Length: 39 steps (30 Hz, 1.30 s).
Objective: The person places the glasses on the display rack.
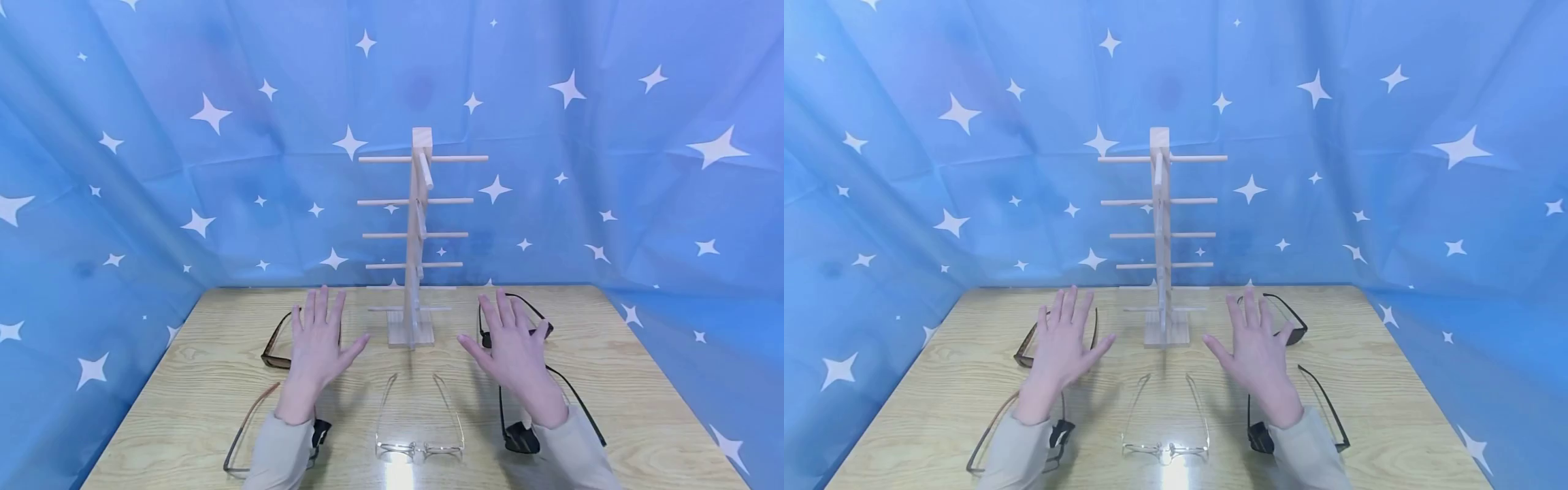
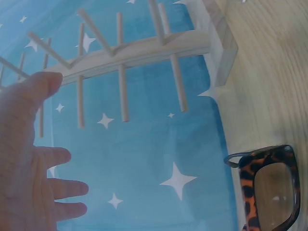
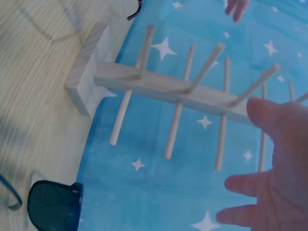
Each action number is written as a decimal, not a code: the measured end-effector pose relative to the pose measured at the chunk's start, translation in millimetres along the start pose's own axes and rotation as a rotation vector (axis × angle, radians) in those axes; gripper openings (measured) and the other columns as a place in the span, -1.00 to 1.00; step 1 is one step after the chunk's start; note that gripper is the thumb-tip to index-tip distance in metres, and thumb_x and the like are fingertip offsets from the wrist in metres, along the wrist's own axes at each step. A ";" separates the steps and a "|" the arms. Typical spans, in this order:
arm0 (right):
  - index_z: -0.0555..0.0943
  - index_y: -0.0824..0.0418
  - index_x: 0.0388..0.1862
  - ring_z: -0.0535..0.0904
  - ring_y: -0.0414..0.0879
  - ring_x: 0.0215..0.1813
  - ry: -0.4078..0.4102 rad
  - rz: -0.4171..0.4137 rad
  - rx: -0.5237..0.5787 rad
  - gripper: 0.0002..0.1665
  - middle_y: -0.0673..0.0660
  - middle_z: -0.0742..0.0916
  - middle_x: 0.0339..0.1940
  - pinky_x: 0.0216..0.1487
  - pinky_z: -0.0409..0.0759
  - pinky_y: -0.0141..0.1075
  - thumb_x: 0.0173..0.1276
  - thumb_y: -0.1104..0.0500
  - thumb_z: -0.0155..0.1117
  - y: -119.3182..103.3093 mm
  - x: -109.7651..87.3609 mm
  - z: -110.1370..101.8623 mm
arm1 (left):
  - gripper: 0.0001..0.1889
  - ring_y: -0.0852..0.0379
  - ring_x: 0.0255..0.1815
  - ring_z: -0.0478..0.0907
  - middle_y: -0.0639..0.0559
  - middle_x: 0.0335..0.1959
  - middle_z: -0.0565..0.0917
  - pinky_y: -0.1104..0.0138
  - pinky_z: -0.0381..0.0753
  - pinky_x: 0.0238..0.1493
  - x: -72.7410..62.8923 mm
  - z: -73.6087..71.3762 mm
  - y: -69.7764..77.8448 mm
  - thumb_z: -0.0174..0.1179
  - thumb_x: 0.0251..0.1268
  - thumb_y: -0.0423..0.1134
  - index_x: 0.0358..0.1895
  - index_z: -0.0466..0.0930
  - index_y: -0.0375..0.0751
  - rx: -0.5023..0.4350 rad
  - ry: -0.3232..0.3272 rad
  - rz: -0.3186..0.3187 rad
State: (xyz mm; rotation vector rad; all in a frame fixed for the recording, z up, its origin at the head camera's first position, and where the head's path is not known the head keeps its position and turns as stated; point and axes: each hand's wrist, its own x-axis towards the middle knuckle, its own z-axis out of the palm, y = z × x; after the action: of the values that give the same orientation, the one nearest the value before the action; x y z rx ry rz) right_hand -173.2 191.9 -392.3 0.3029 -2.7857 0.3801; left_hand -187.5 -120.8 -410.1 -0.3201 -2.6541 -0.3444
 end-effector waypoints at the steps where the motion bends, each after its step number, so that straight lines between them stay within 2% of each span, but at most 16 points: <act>1: 0.16 0.20 0.44 0.01 0.37 0.41 0.007 -0.007 0.006 -0.06 0.36 0.16 0.45 0.10 -0.12 0.56 0.28 -0.35 0.05 -1.4 -0.2 -0.6 | -0.12 -0.26 0.44 -0.05 -0.32 0.42 0.11 -0.23 -0.11 0.35 -1.0 -1.8 -1.4 0.16 0.09 0.27 0.40 0.18 -0.19 0.003 0.010 0.000; 4: 0.21 0.26 0.40 0.14 0.37 0.36 0.042 -0.043 0.046 -0.12 0.39 0.26 0.39 0.16 0.09 0.45 0.29 -0.24 0.13 -6.6 -1.0 -2.1 | -0.17 -0.28 0.41 0.02 -0.33 0.38 0.18 -0.22 -0.06 0.33 -5.1 -9.1 -6.4 0.20 0.10 0.19 0.36 0.22 -0.23 -0.005 0.013 -0.009; 7: 0.29 0.37 0.32 0.28 0.36 0.28 0.099 -0.100 0.132 -0.21 0.43 0.39 0.29 0.18 0.27 0.29 0.28 -0.08 0.25 -12.5 -2.1 -2.8 | -0.21 -0.29 0.39 0.05 -0.33 0.36 0.21 -0.21 -0.02 0.33 -9.8 -16.1 -13.2 0.22 0.13 0.13 0.35 0.24 -0.27 -0.019 -0.001 -0.031; 10: 0.38 0.44 0.22 0.41 0.32 0.19 0.133 -0.139 0.222 -0.32 0.43 0.51 0.17 0.12 0.42 0.16 0.26 0.05 0.31 -20.2 -3.6 -2.9 | -0.24 -0.31 0.38 0.08 -0.34 0.34 0.24 -0.20 0.02 0.32 -15.0 -21.4 -21.6 0.25 0.13 0.06 0.32 0.27 -0.31 -0.035 -0.010 -0.052; 13: 0.44 0.44 0.14 0.48 0.25 0.12 0.132 -0.148 0.285 -0.40 0.38 0.59 0.07 0.06 0.50 0.10 0.25 0.11 0.32 -28.8 -4.6 -2.3 | -0.26 -0.33 0.35 0.10 -0.37 0.31 0.27 -0.20 0.05 0.30 -20.7 -26.0 -30.9 0.28 0.11 0.01 0.28 0.29 -0.36 -0.048 -0.003 -0.065; 20: 0.55 0.41 0.01 0.59 0.16 -0.02 0.128 -0.180 0.354 -0.54 0.30 0.67 -0.07 -0.03 0.57 0.01 0.20 0.18 0.36 -50.1 -6.6 3.1 | -0.29 -0.36 0.24 0.25 -0.41 0.18 0.40 -0.19 0.20 0.23 -34.0 -34.7 -48.7 0.31 0.07 -0.07 0.23 0.33 -0.43 -0.050 0.030 -0.070; 24: 0.58 0.40 -0.05 0.62 0.11 -0.09 0.142 -0.226 0.369 -0.59 0.26 0.69 -0.13 -0.08 0.60 -0.05 0.15 0.22 0.40 -59.5 -7.8 11.7 | -0.33 -0.36 0.16 0.34 -0.45 0.09 0.46 -0.14 0.27 0.21 -42.6 -38.3 -57.2 0.33 0.06 -0.13 0.17 0.37 -0.52 -0.047 0.061 -0.048; 29: 0.59 0.37 -0.09 0.63 0.07 -0.14 0.123 -0.246 0.406 -0.62 0.22 0.70 -0.17 -0.11 0.62 -0.09 0.11 0.25 0.42 -71.6 -10.3 20.2 | -0.38 -0.32 0.10 0.41 -0.45 0.01 0.51 -0.06 0.38 0.16 -51.7 -40.0 -66.3 0.34 0.05 -0.19 0.10 0.41 -0.59 -0.061 0.086 -0.028; 34: 0.61 0.37 -0.16 0.64 0.03 -0.22 0.132 -0.307 0.432 -0.65 0.20 0.71 -0.25 -0.17 0.63 -0.12 0.05 0.29 0.44 -85.7 -12.3 28.4 | -0.42 -0.34 0.06 0.43 -0.46 -0.01 0.52 -0.08 0.45 0.07 -61.2 -41.8 -74.8 0.34 0.04 -0.23 0.06 0.43 -0.62 -0.084 0.079 -0.053; 39: 0.60 0.37 -0.18 0.63 -0.01 -0.24 0.120 -0.393 0.464 -0.65 0.19 0.71 -0.27 -0.19 0.64 -0.17 0.03 0.31 0.43 -98.4 -14.8 40.3 | -0.45 -0.34 0.04 0.44 -0.46 -0.03 0.53 -0.11 0.50 -0.01 -72.7 -42.3 -84.0 0.33 0.05 -0.23 0.03 0.45 -0.61 -0.087 0.031 -0.107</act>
State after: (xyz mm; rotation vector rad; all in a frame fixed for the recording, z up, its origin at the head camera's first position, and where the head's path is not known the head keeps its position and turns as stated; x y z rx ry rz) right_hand -146.2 89.8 -411.9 0.8822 -2.4129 0.9030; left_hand -130.4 -224.4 -422.0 -0.1988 -2.6366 -0.4953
